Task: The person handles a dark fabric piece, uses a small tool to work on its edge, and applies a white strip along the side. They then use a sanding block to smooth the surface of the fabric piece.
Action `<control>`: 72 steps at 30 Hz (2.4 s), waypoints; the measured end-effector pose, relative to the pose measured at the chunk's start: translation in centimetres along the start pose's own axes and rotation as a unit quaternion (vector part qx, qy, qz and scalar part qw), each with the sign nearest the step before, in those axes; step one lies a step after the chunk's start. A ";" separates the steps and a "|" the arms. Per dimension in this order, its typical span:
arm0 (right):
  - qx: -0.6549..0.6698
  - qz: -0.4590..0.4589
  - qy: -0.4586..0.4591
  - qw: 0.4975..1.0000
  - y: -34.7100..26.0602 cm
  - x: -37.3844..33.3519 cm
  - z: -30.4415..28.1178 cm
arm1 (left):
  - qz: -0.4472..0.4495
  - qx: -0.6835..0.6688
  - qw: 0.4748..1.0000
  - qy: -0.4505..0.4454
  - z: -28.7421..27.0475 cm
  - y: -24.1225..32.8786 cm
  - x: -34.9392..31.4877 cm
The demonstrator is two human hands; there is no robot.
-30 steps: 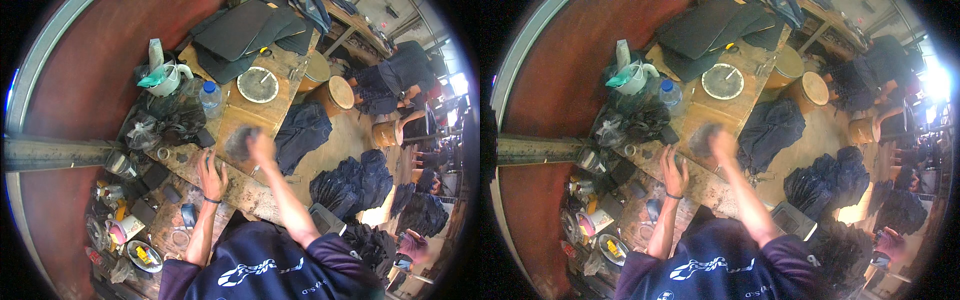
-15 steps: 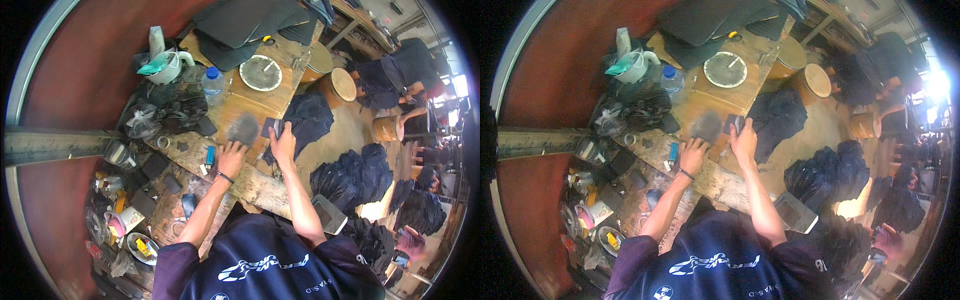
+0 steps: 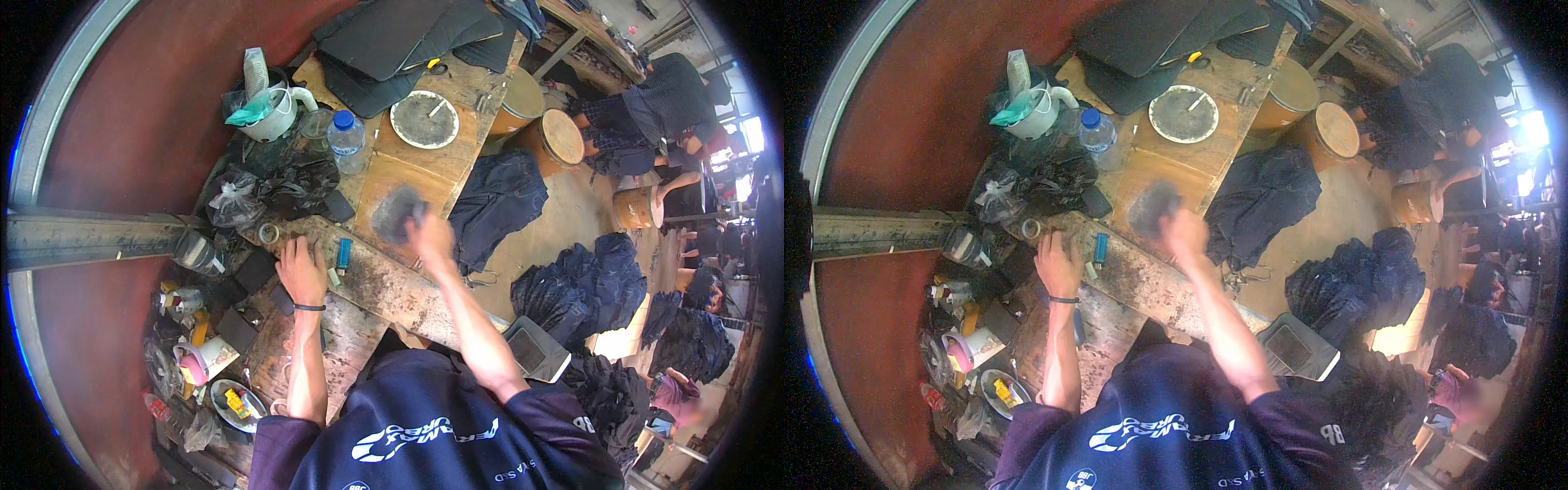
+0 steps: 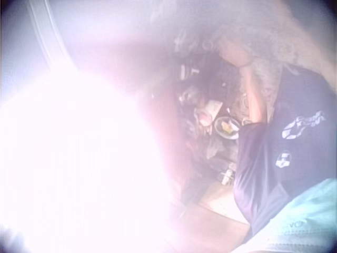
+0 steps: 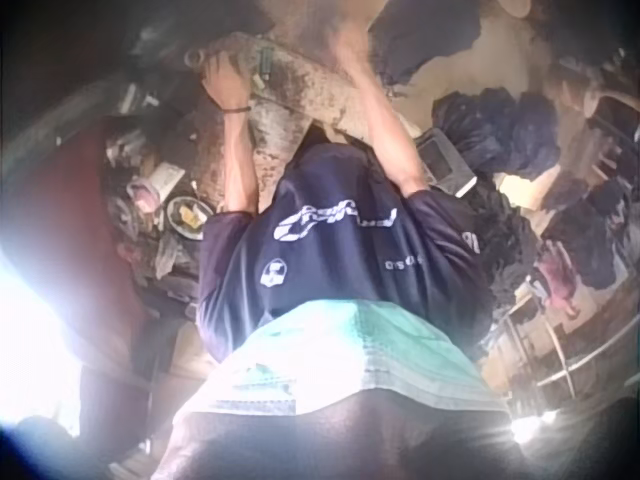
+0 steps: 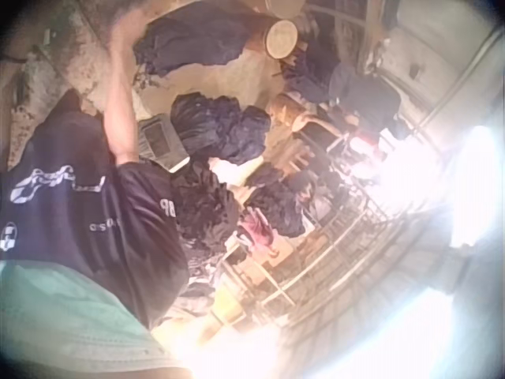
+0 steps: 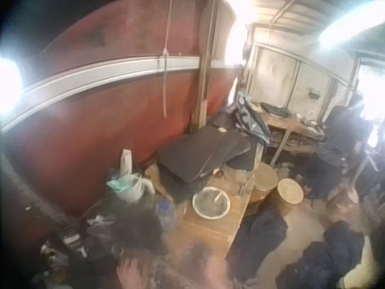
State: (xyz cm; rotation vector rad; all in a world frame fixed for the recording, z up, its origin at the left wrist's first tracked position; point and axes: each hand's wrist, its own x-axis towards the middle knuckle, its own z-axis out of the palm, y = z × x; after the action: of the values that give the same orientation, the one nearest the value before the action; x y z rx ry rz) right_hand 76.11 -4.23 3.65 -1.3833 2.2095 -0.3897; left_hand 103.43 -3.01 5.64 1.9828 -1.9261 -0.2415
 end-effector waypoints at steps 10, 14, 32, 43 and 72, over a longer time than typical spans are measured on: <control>0.078 -0.008 0.001 0.997 1.5 -3.9 -0.1 | -0.030 0.037 0.998 -0.041 1.7 -2.1 -2.0; 0.000 0.040 0.072 0.997 4.4 -4.1 -2.5 | -0.029 0.023 0.998 -0.040 1.5 -2.2 -1.8; 0.019 -0.088 0.028 0.996 4.8 -3.9 -4.3 | -0.038 0.010 0.997 -0.063 1.9 -2.8 -2.0; 0.009 -0.105 -0.113 0.988 3.8 -4.7 -2.0 | -0.023 0.058 0.997 -0.049 2.3 -2.8 -1.9; 0.035 0.051 0.227 0.972 7.5 7.3 -6.5 | 0.193 -0.129 0.971 -0.061 5.6 7.6 0.3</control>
State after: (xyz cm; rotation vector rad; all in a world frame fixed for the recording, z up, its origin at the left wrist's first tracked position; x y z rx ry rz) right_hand 64.27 -7.57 3.57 -1.2270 2.5865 -0.8065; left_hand 94.33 -4.13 3.34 1.4257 -2.1811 -0.4884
